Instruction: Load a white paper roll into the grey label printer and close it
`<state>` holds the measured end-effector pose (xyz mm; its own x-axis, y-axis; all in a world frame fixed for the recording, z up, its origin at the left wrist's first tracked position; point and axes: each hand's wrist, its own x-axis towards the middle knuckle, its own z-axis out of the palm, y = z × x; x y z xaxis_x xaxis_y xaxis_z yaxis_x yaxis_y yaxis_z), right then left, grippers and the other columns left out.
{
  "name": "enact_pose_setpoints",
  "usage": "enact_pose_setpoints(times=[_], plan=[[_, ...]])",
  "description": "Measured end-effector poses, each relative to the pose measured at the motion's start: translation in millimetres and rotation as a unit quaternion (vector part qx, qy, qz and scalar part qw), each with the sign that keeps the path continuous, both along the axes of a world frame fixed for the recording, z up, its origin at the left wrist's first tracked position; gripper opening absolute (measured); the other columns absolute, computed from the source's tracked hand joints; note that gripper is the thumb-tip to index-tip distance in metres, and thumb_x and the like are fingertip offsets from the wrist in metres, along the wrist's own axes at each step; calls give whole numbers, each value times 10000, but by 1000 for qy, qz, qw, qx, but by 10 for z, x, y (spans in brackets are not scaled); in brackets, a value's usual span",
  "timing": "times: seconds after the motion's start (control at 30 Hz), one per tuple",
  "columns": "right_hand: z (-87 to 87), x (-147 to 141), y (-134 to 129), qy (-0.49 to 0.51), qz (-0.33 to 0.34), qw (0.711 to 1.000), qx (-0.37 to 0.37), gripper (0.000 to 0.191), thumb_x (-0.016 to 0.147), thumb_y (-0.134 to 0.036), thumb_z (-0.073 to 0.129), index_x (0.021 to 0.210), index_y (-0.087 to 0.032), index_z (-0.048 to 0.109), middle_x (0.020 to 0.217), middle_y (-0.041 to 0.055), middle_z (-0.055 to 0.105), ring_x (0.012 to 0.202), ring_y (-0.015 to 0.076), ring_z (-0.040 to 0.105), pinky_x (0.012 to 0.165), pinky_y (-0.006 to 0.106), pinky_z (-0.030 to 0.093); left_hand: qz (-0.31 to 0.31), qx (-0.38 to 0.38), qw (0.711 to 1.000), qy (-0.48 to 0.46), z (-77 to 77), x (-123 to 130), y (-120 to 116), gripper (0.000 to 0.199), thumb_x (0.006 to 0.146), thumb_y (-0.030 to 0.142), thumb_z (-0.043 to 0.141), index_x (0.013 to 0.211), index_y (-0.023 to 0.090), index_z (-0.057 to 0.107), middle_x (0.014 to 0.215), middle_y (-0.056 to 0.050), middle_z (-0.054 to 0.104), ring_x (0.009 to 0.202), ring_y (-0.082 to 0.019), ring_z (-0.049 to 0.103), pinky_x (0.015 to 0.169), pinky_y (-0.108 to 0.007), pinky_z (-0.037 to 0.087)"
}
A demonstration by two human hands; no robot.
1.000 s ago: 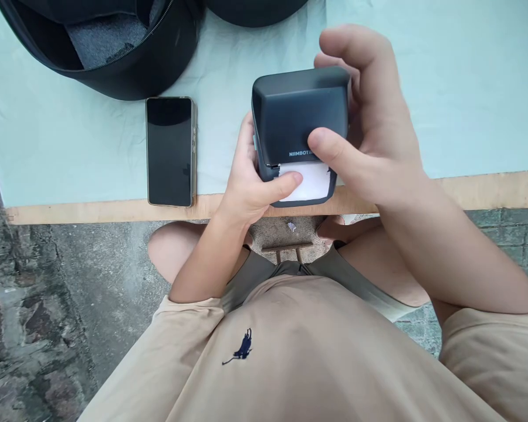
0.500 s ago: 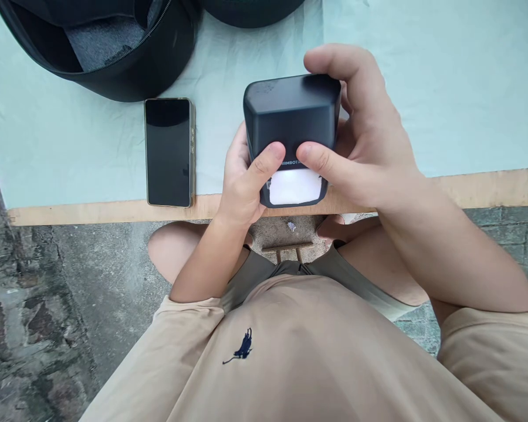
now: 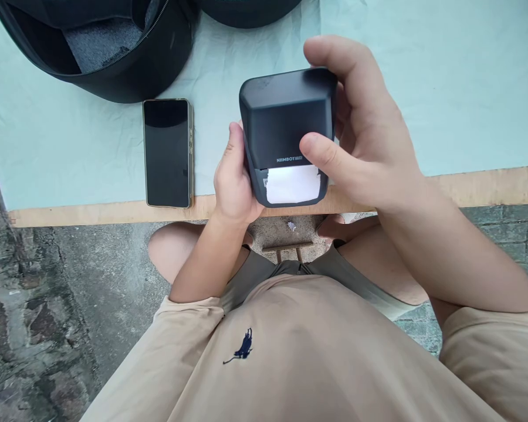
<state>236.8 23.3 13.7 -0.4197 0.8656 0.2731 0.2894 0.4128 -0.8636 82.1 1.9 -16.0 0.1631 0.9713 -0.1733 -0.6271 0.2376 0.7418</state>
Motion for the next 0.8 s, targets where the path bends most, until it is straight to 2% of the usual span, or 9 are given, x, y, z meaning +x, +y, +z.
enact_pose_setpoints(times=[0.07,0.13,0.23,0.4,0.57,0.63,0.73,0.8], plan=[[-2,4,2,-3,1,1000,5,553,832,-368,537,1340,-234,363,1430,33,369,1348,159,363,1076,284,421,8,-2,1000,10,-28,-9,12,412,948,453,264,1047,279,624,1092,21,701,1492,-182,20,1223,-418,259],[-1,8,9,-3,12,1000,10,576,813,-364,555,1340,-236,360,1436,35,360,1351,162,362,1061,290,435,8,6,1000,3,-66,-20,24,406,945,458,269,1058,299,624,1045,22,716,1491,-173,20,1232,-414,244],[5,13,16,-11,24,1000,14,612,798,-357,573,1350,-234,341,1444,44,346,1358,166,353,1087,311,421,7,13,1000,-10,-93,-23,26,393,948,440,299,1074,259,624,1030,2,714,1484,-199,108,1226,-422,255],[37,36,11,-58,36,998,13,667,790,-376,591,1373,-273,284,1478,18,292,1354,181,364,1077,337,449,45,-5,998,43,-72,-6,14,331,921,458,384,974,245,633,1069,-13,684,1420,-219,313,1149,-402,374],[99,72,26,-63,49,997,13,713,788,-412,594,1384,-201,264,1491,34,276,1402,156,303,1172,294,361,11,-24,996,89,-37,-27,37,400,934,461,286,964,243,620,1131,-33,674,1410,-223,333,1141,-378,375],[148,73,14,-71,21,996,43,672,789,-428,588,1353,-181,317,1446,33,346,1368,155,349,1138,277,394,4,-8,997,74,-3,-29,43,434,942,443,244,998,228,616,1179,-22,653,1420,-230,310,1154,-409,355],[250,50,-23,-119,-93,985,83,537,773,-453,591,1224,-206,439,1285,1,486,1210,173,486,977,293,492,16,21,998,54,34,-24,39,443,929,453,262,1062,211,609,1201,-2,627,1429,-252,289,1152,-448,344],[320,17,-39,-141,-139,979,40,456,815,-496,523,1189,-248,440,1120,-11,540,1097,172,548,924,323,489,7,20,998,65,25,-26,31,405,896,472,341,1074,226,610,1152,-10,647,1429,-254,292,1138,-424,363]])
